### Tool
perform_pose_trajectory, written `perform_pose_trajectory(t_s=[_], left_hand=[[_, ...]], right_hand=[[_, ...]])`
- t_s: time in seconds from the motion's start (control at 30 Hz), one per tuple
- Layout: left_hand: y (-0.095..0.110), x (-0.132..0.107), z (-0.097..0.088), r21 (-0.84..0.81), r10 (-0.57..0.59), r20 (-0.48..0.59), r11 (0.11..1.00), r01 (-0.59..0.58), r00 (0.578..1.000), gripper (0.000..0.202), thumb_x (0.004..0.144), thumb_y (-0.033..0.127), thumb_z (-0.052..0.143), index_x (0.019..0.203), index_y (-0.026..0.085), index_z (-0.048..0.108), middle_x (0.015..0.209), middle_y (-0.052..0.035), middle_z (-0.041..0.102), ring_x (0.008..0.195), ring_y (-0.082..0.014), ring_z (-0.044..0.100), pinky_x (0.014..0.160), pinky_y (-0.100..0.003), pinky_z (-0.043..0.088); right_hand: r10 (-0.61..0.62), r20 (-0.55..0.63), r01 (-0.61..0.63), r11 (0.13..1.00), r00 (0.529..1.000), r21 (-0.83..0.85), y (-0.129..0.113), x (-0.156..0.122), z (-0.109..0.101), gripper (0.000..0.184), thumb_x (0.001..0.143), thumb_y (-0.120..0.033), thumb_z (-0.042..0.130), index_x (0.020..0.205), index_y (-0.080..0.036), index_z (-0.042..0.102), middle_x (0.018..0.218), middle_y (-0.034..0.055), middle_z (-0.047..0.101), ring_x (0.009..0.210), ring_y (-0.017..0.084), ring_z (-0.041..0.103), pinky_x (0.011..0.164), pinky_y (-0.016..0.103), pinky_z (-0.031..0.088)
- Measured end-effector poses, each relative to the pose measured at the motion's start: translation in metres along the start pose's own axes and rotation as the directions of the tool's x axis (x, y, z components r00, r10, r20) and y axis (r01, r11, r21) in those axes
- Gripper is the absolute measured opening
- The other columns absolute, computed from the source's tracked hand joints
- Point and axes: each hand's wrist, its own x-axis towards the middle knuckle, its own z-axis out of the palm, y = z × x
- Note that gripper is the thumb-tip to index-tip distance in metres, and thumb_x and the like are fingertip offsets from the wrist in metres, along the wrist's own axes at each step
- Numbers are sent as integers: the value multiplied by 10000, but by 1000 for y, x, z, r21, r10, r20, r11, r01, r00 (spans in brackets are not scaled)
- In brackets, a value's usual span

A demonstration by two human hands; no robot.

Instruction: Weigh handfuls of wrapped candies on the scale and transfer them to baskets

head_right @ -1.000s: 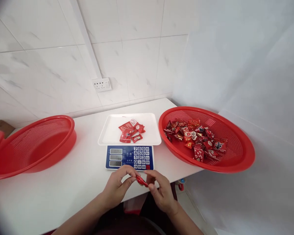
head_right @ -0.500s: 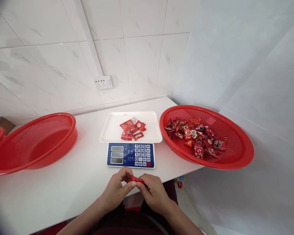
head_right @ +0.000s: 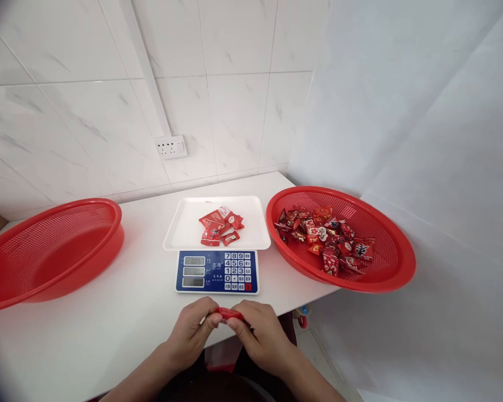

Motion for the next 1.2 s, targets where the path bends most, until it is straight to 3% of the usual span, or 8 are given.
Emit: perform_pose_trajectory(t_s=[0.1, 0.17, 0.33, 0.5, 0.67, 0.83, 0.93, 1.2], left_hand=[[1, 5, -11, -36, -71, -35, 997, 70, 997, 257, 910, 377, 385, 859, 196, 560, 741, -16, 595, 678, -122, 536, 624, -235, 429], [0, 10, -20, -3, -112, -94, 994, 113, 989, 241, 898, 383, 409, 891, 203, 569, 764, -16, 609, 691, -125, 548, 635, -241, 446], [-7, 16, -35, 106, -110, -239, 985, 139, 965, 238, 886, 381, 432, 842, 214, 596, 782, -17, 644, 719, -136, 590, 652, -253, 478], [-22, 19, -59, 327, 21, -417, 936, 129, 909, 228, 880, 376, 446, 904, 210, 601, 855, -45, 658, 809, -162, 614, 712, -283, 508], [-48, 13, -135, 642, 169, -659, 634, 431, 733, 467, 861, 485, 423, 1142, 136, 556, 1240, -190, 554, 1249, -324, 421, 995, -545, 343], [-68, -7, -206, 545, -278, -759, 225, 808, 590, 563, 837, 589, 357, 1104, 148, 583, 1091, -175, 645, 1203, -413, 441, 935, -687, 260], [-68, -10, -205, 611, -327, -705, 169, 773, 629, 555, 859, 591, 277, 995, 176, 620, 978, -145, 678, 1053, -350, 558, 983, -634, 246], [-57, 7, -157, 693, -220, -575, 381, 612, 788, 443, 879, 525, 340, 986, 198, 618, 965, -110, 694, 1014, -299, 585, 1056, -572, 189]], right_hand=[[80, -359, -145, 977, 930, -158, 13, 3, -38, 340, 917, -422, 405, 907, -216, 676, 766, 44, 695, 681, 162, 633, 640, 250, 489], [123, -637, -321, 925, 761, -205, 24, 7, -69, 356, 887, -461, 448, 989, -209, 677, 852, 64, 706, 747, 192, 651, 692, 293, 511], [76, -794, -494, 817, 603, -297, 34, 16, -104, 513, 835, -438, 532, 1284, -190, 535, 1285, 119, 557, 1143, 289, 534, 955, 458, 426], [-34, -683, -153, 965, 730, -212, 43, 11, -50, 244, 870, -352, 504, 978, -196, 658, 923, 82, 685, 853, 194, 644, 778, 340, 531], [268, -559, -294, 955, 785, 46, 83, 6, -2, 315, 868, -427, 459, 949, -176, 630, 802, 71, 671, 680, 171, 637, 600, 284, 530], [500, -429, -427, 866, 753, 260, 110, 9, 2, 415, 806, -518, 494, 1008, -171, 601, 806, 66, 677, 641, 183, 637, 609, 311, 526], [536, -385, -448, 843, 751, 298, 113, 11, 0, 440, 807, -531, 488, 1041, -170, 577, 795, 58, 666, 648, 186, 632, 616, 319, 519], [515, -341, -462, 857, 786, 230, 111, 11, 2, 447, 821, -516, 449, 1087, -171, 550, 808, 49, 652, 683, 186, 628, 699, 337, 511]])
